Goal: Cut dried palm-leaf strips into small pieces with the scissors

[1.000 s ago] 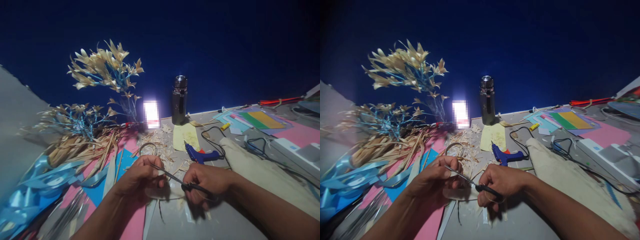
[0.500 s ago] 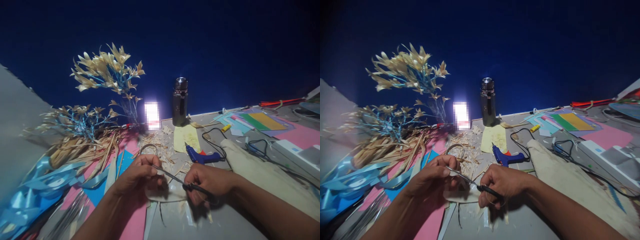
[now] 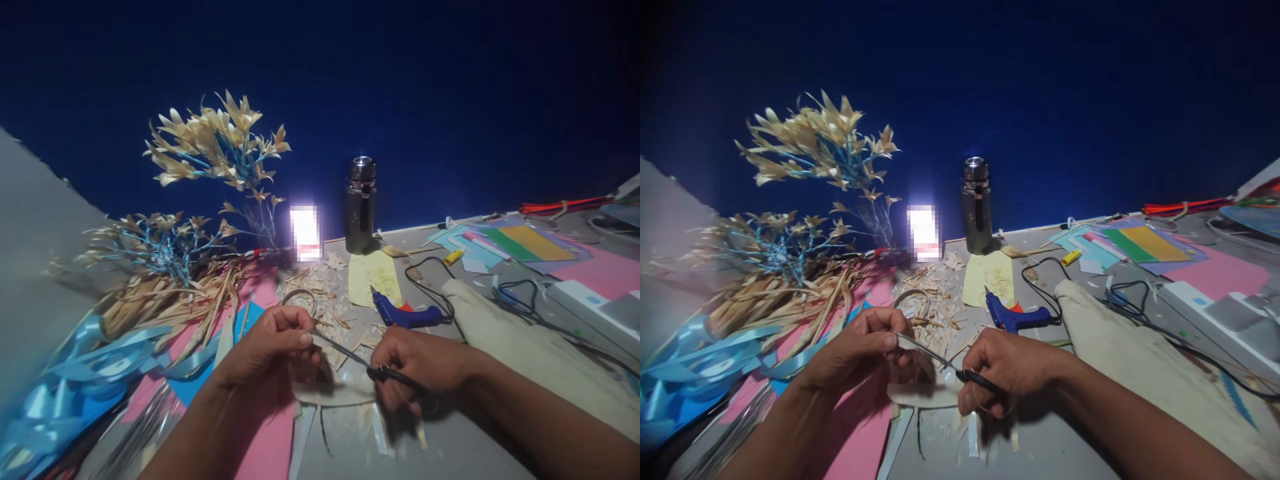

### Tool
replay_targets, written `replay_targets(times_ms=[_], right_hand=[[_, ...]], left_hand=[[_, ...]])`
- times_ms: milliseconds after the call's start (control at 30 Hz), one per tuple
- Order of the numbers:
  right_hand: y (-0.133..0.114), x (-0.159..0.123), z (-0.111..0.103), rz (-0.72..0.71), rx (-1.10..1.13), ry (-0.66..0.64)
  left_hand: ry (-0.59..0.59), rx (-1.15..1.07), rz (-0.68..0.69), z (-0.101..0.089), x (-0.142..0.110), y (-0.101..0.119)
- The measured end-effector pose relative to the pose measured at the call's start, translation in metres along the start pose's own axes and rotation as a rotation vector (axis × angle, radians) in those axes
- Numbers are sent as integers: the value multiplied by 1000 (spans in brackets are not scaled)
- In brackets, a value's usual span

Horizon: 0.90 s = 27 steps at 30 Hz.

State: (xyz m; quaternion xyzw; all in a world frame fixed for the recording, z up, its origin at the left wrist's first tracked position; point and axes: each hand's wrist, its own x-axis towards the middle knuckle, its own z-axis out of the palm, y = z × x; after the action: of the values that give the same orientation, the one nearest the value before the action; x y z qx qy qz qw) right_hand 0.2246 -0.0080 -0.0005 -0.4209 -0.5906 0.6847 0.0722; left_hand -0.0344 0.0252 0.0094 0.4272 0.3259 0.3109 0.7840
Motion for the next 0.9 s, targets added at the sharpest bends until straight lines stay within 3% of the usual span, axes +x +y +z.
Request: replay_targets(times_ms=[233, 400, 533, 900], right_hand=[[4, 5, 2, -9, 117, 56], [3, 14, 12, -200, 485, 303], [2, 20, 18, -346, 609, 468], [4, 23, 24, -425, 676, 573]], left_hand=[[39, -39, -4, 4, 1, -1], [162, -224, 25, 23, 8, -16], [191, -282, -37, 36, 13, -29], [198, -213, -75, 51, 18, -54]])
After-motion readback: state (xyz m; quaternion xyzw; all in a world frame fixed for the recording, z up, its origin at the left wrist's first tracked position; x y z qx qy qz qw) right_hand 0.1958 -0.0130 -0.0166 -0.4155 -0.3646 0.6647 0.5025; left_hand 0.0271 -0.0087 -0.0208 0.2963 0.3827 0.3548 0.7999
